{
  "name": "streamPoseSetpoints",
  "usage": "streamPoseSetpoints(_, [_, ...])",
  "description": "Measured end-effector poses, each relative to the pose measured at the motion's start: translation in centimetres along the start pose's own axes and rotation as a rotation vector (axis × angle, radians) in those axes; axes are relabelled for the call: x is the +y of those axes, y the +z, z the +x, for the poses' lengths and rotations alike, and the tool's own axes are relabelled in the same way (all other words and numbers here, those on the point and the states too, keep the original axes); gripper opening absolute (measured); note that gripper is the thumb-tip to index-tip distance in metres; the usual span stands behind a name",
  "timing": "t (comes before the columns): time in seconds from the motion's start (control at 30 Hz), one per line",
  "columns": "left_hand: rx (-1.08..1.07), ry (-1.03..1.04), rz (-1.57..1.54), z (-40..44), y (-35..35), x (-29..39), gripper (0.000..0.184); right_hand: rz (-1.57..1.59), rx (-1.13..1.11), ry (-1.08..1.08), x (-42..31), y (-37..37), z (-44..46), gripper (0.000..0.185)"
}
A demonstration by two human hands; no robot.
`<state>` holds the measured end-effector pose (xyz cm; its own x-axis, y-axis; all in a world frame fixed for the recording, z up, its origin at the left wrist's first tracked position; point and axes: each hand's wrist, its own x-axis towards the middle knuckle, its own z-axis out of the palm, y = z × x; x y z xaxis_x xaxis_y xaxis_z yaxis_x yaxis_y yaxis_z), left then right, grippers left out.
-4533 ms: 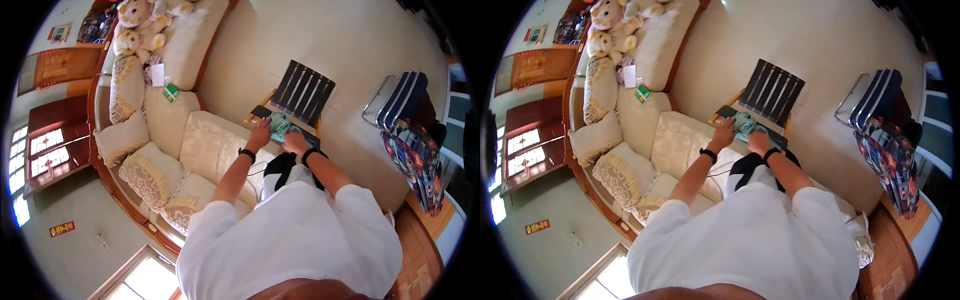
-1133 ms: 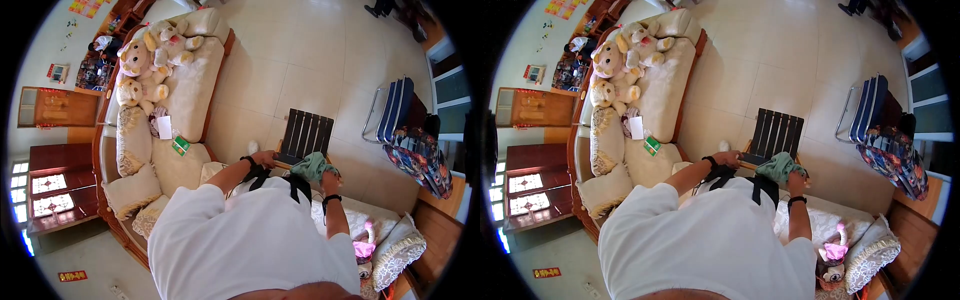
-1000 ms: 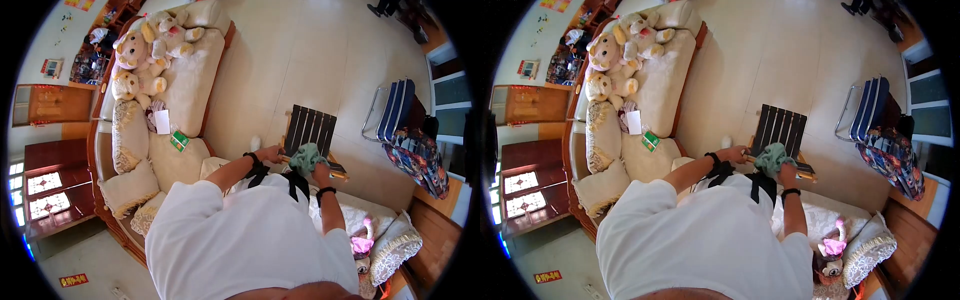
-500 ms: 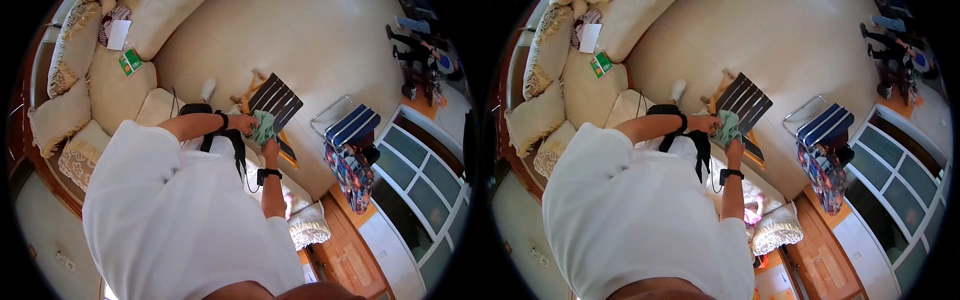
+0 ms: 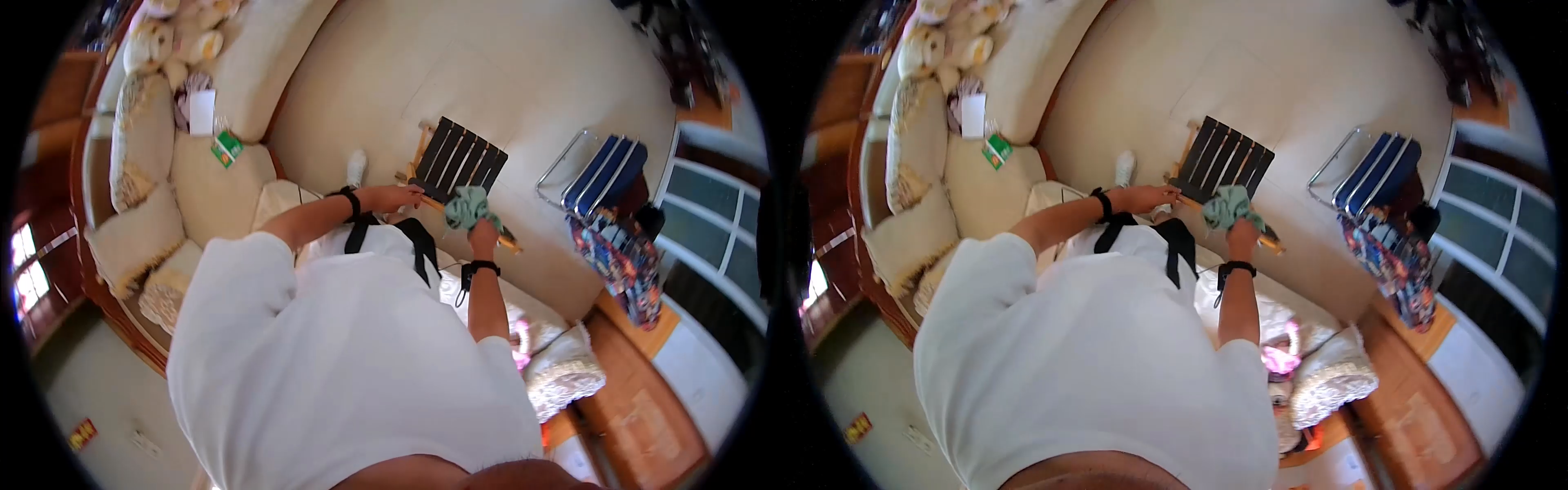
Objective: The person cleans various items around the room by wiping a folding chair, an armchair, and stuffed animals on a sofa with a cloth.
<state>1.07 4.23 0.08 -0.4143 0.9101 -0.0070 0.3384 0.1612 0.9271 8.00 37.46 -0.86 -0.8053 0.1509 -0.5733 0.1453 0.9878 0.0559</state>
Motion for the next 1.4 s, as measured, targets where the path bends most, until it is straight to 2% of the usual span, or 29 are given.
streamPoseSetpoints(0.07, [-0.063, -0.163, 0.183, 0.3, -0.9, 1.8, 0.034, 0.095, 0.158, -0.180, -2.6, 1.8, 1.6, 0.014])
streamPoseSetpoints(0.1, [-0.032, -0.088, 0.210, 0.9, -1.9, 3.3, 0.039, 0.143, 0.166, -0.149, -4.3, 1.7, 1.7, 0.014])
streamPoseSetpoints(0.13, [-0.086, -0.084, 0.232, 1.1, -1.9, 3.5, 0.039, 0.174, 0.177, -0.225, -6.2, 0.6, 1.5, 0.014])
streamPoseSetpoints(0.17, [-0.045, -0.093, 0.287, 1.3, -1.8, 3.0, 0.039, 0.203, 0.194, -0.303, -7.6, -0.4, 1.5, 0.015])
streamPoseSetpoints(0.23, [0.047, -0.108, 0.355, 1.9, -1.6, 3.1, 0.040, 0.220, 0.192, -0.286, -8.8, -0.9, 1.8, 0.013])
streamPoseSetpoints(0.3, [-0.029, -0.169, 0.387, 2.5, -2.6, 4.5, 0.039, 0.156, 0.157, -0.307, -8.0, -2.0, 2.0, 0.009])
streamPoseSetpoints(0.33, [-0.063, -0.237, 0.393, 3.0, -3.1, 5.1, 0.037, 0.161, 0.249, -0.311, -6.6, -1.9, 1.7, 0.010])
streamPoseSetpoints(0.37, [-0.048, -0.205, 0.470, 3.3, -3.0, 4.5, 0.033, 0.159, 0.338, -0.315, -4.7, -1.6, 1.5, 0.011])
streamPoseSetpoints(0.43, [-0.093, -0.217, 0.497, 4.2, -3.7, 4.7, 0.032, 0.019, 0.231, -0.155, -0.5, -2.0, 1.8, 0.009])
streamPoseSetpoints(0.5, [-0.135, -0.234, 0.512, 4.5, -3.4, 4.3, 0.030, 0.005, 0.259, 0.017, 5.1, 1.9, 4.5, 0.008])
streamPoseSetpoints(0.53, [-0.093, -0.169, 0.584, 4.4, -2.7, 3.0, 0.030, 0.004, 0.248, 0.055, 7.4, 1.5, 3.9, 0.008])
streamPoseSetpoints(0.67, [-0.072, -0.047, 0.728, 4.1, -2.0, 2.3, 0.030, -0.106, 0.227, 0.169, 8.0, 1.3, 2.6, 0.009])
streamPoseSetpoints(0.73, [-0.067, -0.044, 0.715, 3.8, -2.1, 2.1, 0.031, -0.171, 0.190, 0.208, 6.4, 0.5, 1.9, 0.010])
streamPoseSetpoints(0.8, [-0.162, -0.071, 0.697, 3.4, -1.8, 1.3, 0.030, -0.076, 0.179, 0.239, 5.0, 0.5, 2.0, 0.006])
streamPoseSetpoints(0.87, [-0.144, -0.059, 0.660, 3.3, -1.8, -0.6, 0.030, -0.035, 0.173, 0.255, 3.0, -0.4, 2.1, 0.006])
streamPoseSetpoints(1.0, [-0.030, 0.044, 0.609, 3.4, -3.2, -0.7, 0.029, 0.009, 0.144, 0.051, -2.8, -0.5, 3.0, 0.005])
streamPoseSetpoints(1.03, [-0.067, 0.053, 0.602, 3.3, -3.5, -1.0, 0.029, -0.016, 0.149, -0.010, -4.8, -0.2, 3.3, 0.005])
streamPoseSetpoints(1.07, [-0.100, 0.060, 0.596, 3.1, -3.9, -1.3, 0.030, -0.008, 0.200, -0.052, -7.4, -1.1, 2.8, 0.006])
streamPoseSetpoints(1.2, [0.026, 0.056, 0.616, 0.9, -4.9, -2.0, 0.033, 0.043, 0.267, -0.179, -16.2, -2.8, 3.3, 0.009])
streamPoseSetpoints(1.27, [-0.030, -0.033, 0.653, 0.5, -5.2, -2.8, 0.035, 0.120, 0.085, 0.045, -17.1, -3.4, 4.2, 0.016])
streamPoseSetpoints(1.3, [0.034, -0.069, 0.634, 0.4, -6.2, -2.6, 0.035, 0.074, 0.058, 0.087, -17.0, -4.2, 4.1, 0.019])
streamPoseSetpoints(1.37, [-0.101, 0.007, 0.467, -0.7, -9.0, -1.2, 0.044, 0.036, 0.033, 0.143, -15.9, -5.1, 2.3, 0.025])
streamPoseSetpoints(1.4, [-0.073, -0.017, 0.467, -1.7, -9.8, -1.5, 0.044, 0.054, 0.035, 0.168, -15.5, -5.3, 1.4, 0.027])
